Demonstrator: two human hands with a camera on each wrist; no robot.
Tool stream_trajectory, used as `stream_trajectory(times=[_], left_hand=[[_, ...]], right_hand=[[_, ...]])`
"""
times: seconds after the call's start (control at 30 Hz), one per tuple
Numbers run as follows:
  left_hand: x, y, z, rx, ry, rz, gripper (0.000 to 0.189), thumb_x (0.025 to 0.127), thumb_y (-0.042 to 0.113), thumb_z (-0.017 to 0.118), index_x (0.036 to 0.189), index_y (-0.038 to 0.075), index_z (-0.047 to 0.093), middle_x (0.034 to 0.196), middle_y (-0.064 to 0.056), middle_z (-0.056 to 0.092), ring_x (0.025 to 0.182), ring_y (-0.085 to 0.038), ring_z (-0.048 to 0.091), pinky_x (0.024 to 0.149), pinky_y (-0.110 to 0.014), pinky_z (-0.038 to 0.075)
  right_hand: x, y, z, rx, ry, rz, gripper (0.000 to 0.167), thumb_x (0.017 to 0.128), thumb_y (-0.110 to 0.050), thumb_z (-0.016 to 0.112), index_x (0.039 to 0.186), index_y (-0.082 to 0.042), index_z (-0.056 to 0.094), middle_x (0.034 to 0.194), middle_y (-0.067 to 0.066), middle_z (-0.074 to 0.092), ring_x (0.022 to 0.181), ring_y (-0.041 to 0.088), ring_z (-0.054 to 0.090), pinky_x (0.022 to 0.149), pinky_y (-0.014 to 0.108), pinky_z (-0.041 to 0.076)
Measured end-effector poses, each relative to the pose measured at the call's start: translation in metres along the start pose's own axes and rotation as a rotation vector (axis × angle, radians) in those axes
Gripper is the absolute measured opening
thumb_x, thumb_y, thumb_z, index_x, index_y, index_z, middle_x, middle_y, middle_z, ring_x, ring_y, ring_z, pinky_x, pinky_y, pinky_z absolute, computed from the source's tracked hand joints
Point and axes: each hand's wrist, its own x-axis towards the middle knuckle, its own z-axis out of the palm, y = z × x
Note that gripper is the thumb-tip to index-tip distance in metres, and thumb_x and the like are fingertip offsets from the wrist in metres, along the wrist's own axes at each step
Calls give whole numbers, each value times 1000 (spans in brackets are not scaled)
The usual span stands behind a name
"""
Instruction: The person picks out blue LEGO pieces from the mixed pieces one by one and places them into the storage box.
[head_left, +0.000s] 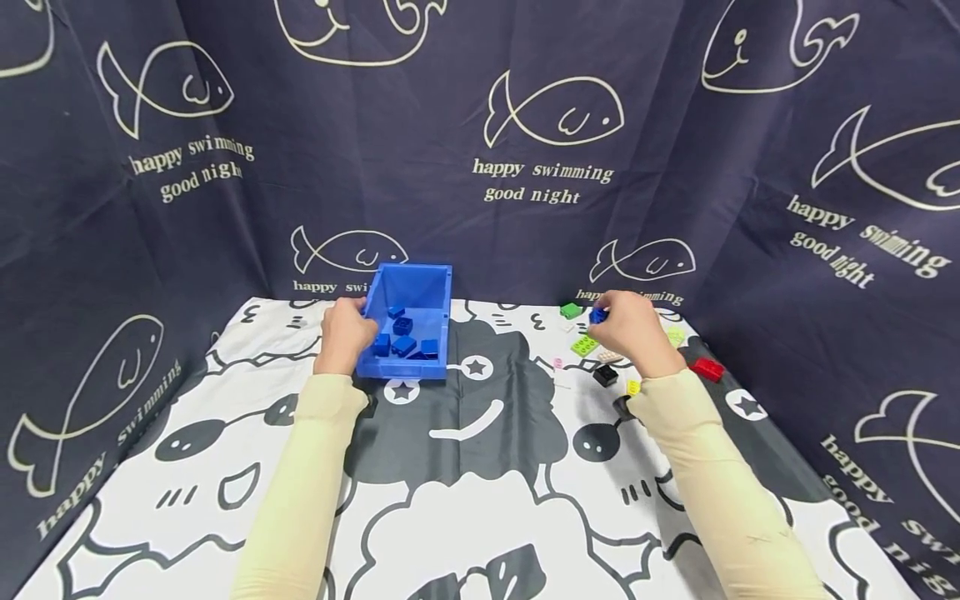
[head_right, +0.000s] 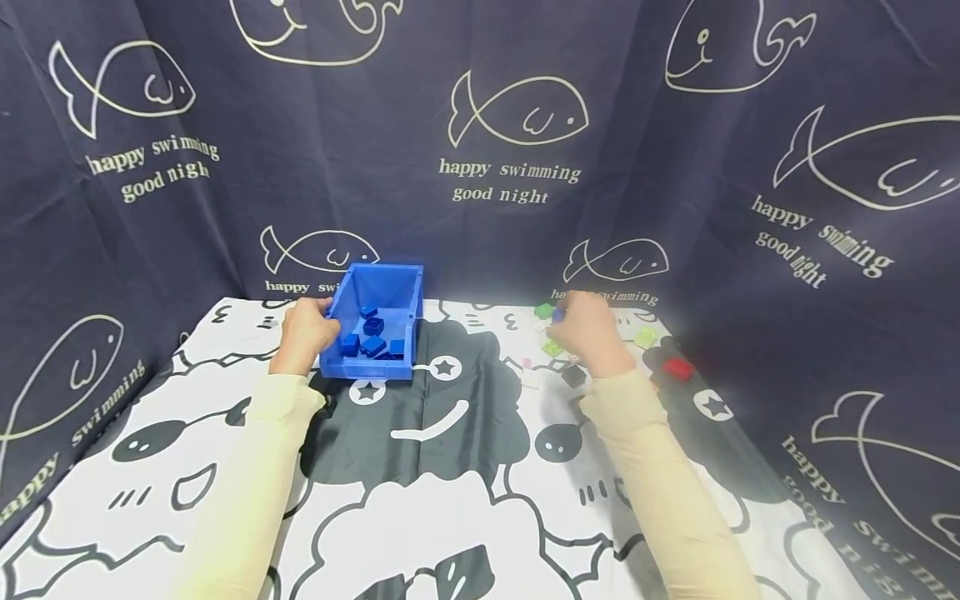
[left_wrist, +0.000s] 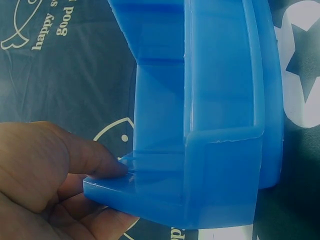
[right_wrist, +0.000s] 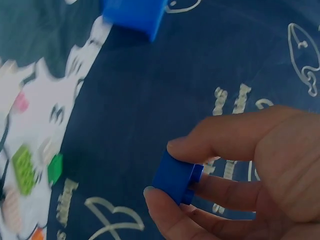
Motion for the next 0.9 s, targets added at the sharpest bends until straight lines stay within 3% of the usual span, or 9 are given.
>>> stream_trajectory(times=[0.57, 0.9], left_hand=[[2, 0, 0, 0, 24, 10, 57, 88, 7, 60, 144, 1, 59, 138, -26, 63, 120, -44, 63, 99, -54, 51], [4, -2, 2, 13, 32, 8, 57, 87, 7, 61, 144, 2, 60, 137, -25, 64, 119, -44, 63, 99, -54, 51]], right_hand=[[31, -108, 27, 96, 16, -105, 37, 78, -17, 74, 113, -3, 74, 111, 18, 73, 102, 38, 66, 91, 51, 53], [43, -156, 47, 122, -46, -136, 37, 85, -18, 75, 119, -4, 72, 117, 15, 71, 106, 31, 65, 95, 47, 55]])
